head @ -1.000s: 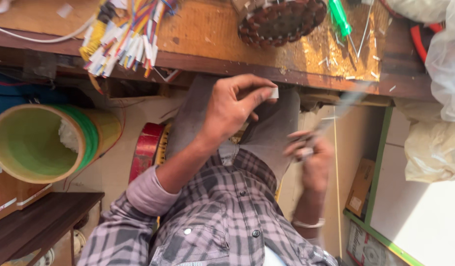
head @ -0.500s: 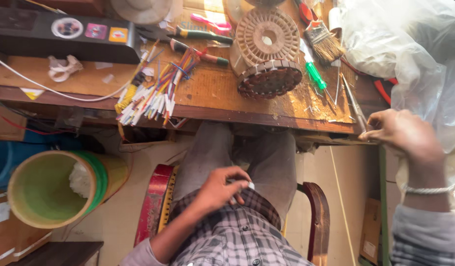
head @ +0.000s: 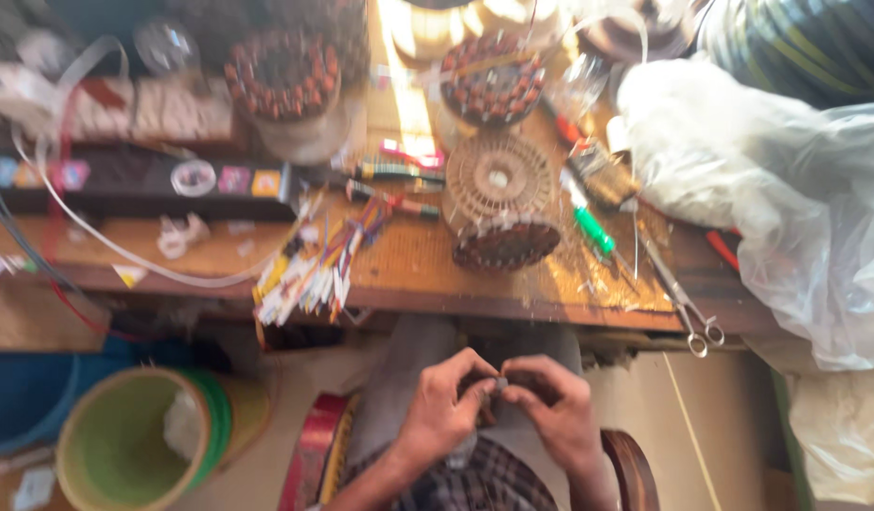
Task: The person cuts small white plastic pieces with scissors and inserts them into slots on a circular stator component. They use a green screwdriver to press the pieces into place. The person repeats this process for several slots on the stator.
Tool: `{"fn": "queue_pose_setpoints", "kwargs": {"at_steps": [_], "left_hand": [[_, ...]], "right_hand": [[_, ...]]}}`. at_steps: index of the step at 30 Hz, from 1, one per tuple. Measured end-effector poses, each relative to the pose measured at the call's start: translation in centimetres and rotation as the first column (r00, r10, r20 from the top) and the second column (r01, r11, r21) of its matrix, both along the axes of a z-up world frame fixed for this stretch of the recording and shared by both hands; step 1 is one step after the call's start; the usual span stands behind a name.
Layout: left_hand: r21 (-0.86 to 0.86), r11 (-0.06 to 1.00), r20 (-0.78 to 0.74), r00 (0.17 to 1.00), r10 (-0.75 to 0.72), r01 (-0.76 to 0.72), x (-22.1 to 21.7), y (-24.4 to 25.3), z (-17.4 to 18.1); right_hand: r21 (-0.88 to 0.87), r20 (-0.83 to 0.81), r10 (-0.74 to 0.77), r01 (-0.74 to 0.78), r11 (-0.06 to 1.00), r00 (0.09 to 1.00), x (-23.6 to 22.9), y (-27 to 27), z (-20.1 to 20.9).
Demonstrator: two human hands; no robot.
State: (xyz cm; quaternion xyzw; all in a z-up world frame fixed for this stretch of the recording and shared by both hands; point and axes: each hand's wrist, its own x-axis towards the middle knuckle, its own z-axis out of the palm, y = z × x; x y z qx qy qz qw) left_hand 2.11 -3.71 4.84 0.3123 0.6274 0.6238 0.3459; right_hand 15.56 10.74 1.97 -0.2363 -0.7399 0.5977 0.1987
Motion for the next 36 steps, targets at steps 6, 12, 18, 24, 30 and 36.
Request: {"fn": "queue_pose_setpoints", "kwargs": {"at_steps": [6, 12, 18, 24, 30, 36], "left_hand": [[0.049, 0.999, -0.236, 0.971, 0.027, -0.016, -0.1, 0.7, 0.3], [0.104, 0.994, -0.347, 0.937, 0.052, -0.016, 0.3, 0.1, -1.7], [-0.031, 0.998, 0.320, 0.947, -0.038, 0.050, 0.8, 0.8, -2.5], [-0.060, 0.998, 0.307, 0.951, 0.042, -0.025, 0.5, 1.6, -1.1], [-0.031, 0.985, 0.043, 0.985, 0.170, -0.169, 0.6, 1.7, 0.1], [0.226, 0.950, -0.636, 0.705, 0.313, -0.218, 0.7, 1.4, 0.8]], "right_hand": [[0.068, -0.059, -0.148, 0.152, 0.986, 0.987, -0.4, -1.0, -1.2], [0.148, 0.037, -0.085, 0.079, 0.986, 0.996, 0.0, -0.3, -1.0], [0.564, -0.156, 0.229, -0.104, 0.819, 0.961, 0.2, 1.7, 2.5], [0.570, -0.169, 0.176, -0.050, 0.820, 0.970, -1.3, 1.4, 4.3], [0.222, -0.042, 0.039, -0.029, 0.975, 0.998, -1.8, 1.3, 2.7], [-0.110, -0.020, -0.070, 0.067, 0.992, 0.997, -2.8, 0.4, -0.5]]}}
